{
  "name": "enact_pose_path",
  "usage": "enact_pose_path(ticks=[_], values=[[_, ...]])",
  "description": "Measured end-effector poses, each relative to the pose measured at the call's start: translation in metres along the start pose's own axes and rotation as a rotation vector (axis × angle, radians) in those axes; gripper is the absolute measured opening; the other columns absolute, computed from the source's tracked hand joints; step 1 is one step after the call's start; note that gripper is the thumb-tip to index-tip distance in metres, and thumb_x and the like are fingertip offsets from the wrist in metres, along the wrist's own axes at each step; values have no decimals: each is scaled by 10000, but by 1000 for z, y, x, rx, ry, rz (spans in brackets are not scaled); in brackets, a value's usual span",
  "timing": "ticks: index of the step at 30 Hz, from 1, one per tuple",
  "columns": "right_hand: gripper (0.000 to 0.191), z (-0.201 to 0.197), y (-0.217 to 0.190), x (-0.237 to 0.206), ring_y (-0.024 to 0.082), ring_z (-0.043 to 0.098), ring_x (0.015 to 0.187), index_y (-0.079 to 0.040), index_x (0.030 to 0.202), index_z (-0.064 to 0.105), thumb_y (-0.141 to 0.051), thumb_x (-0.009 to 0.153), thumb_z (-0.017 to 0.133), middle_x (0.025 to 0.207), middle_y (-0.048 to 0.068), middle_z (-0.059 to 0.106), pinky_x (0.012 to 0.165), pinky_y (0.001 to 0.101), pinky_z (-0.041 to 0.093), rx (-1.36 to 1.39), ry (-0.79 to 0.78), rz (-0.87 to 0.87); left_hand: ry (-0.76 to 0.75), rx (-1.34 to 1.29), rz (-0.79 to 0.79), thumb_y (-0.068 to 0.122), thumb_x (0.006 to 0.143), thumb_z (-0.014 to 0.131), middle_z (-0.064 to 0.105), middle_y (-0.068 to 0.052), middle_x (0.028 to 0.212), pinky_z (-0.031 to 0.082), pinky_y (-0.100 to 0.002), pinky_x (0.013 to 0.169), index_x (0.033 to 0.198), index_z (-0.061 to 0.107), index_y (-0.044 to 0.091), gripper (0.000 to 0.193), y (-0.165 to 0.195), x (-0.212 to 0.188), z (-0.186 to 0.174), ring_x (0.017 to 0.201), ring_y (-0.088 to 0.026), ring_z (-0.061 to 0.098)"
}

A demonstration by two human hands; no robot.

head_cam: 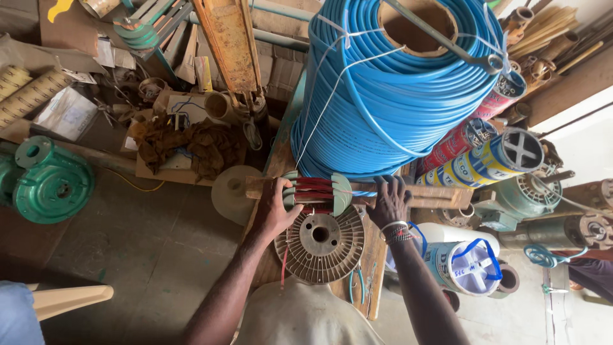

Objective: The person winds red insulated wire around a motor stator core using a wooden jig. They use pliers to cut the wire and tuck the ends into the slots of the stator.

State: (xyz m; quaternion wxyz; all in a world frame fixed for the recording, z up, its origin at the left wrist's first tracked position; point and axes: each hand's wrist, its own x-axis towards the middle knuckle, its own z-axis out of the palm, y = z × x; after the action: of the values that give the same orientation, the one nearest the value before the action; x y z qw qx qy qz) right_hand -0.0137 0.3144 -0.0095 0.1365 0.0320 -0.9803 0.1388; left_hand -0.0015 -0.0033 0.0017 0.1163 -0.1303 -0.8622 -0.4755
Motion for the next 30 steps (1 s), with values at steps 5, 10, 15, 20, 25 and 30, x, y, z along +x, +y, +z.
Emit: enact_pose_path(ticks=[5,10,15,20,25,30], values=[[873,-3,2,-5,373,351,1431,-200,1379,480,-301,625,910,1421,104,465,1084,611,321,-45,-38,52,-67,64,-78,115,747,866,549,-144,1158,531,-436,920,1176,483,84,576,-2,4,-1,1127,-320,581],[924,-18,-3,-13,397,311,1420,-187,1391,463,-294,594,917,1431,123,439,1087,612,294,-24,-92,69,-51,-62,-76,174,722,870,541,-185,1266,535,-436,967,1306,442,60,733,2,4,-6,1175,-318,602],[748,-48,-23,-28,318,545,1297,-111,1426,496,-165,720,735,1372,149,537,1041,449,491,579,43,-5,16,-133,5,382,771,914,486,-248,1408,512,-474,1014,1444,365,47,931,9,3,-26,1262,-359,572],[419,-70,-64,-36,222,723,801,-72,1317,627,-222,930,682,994,114,755,708,319,580,946,-242,107,-127,-28,-311,514,951,688,689,-112,1038,573,-401,708,1298,651,127,521,14,13,-62,871,-282,631],[159,-65,-119,-62,185,748,588,-58,984,790,-141,878,707,717,117,760,553,315,577,711,-373,-76,-232,-1,-298,542,953,664,751,-36,923,590,-388,696,1204,731,157,464,27,19,-59,815,-242,713],[104,-32,-154,-88,260,720,597,-49,893,769,-142,893,723,699,144,722,575,371,554,768,-630,-196,-127,183,-73,499,821,825,700,-197,1138,597,-445,785,1339,490,83,745,35,-15,-24,991,-321,709]])
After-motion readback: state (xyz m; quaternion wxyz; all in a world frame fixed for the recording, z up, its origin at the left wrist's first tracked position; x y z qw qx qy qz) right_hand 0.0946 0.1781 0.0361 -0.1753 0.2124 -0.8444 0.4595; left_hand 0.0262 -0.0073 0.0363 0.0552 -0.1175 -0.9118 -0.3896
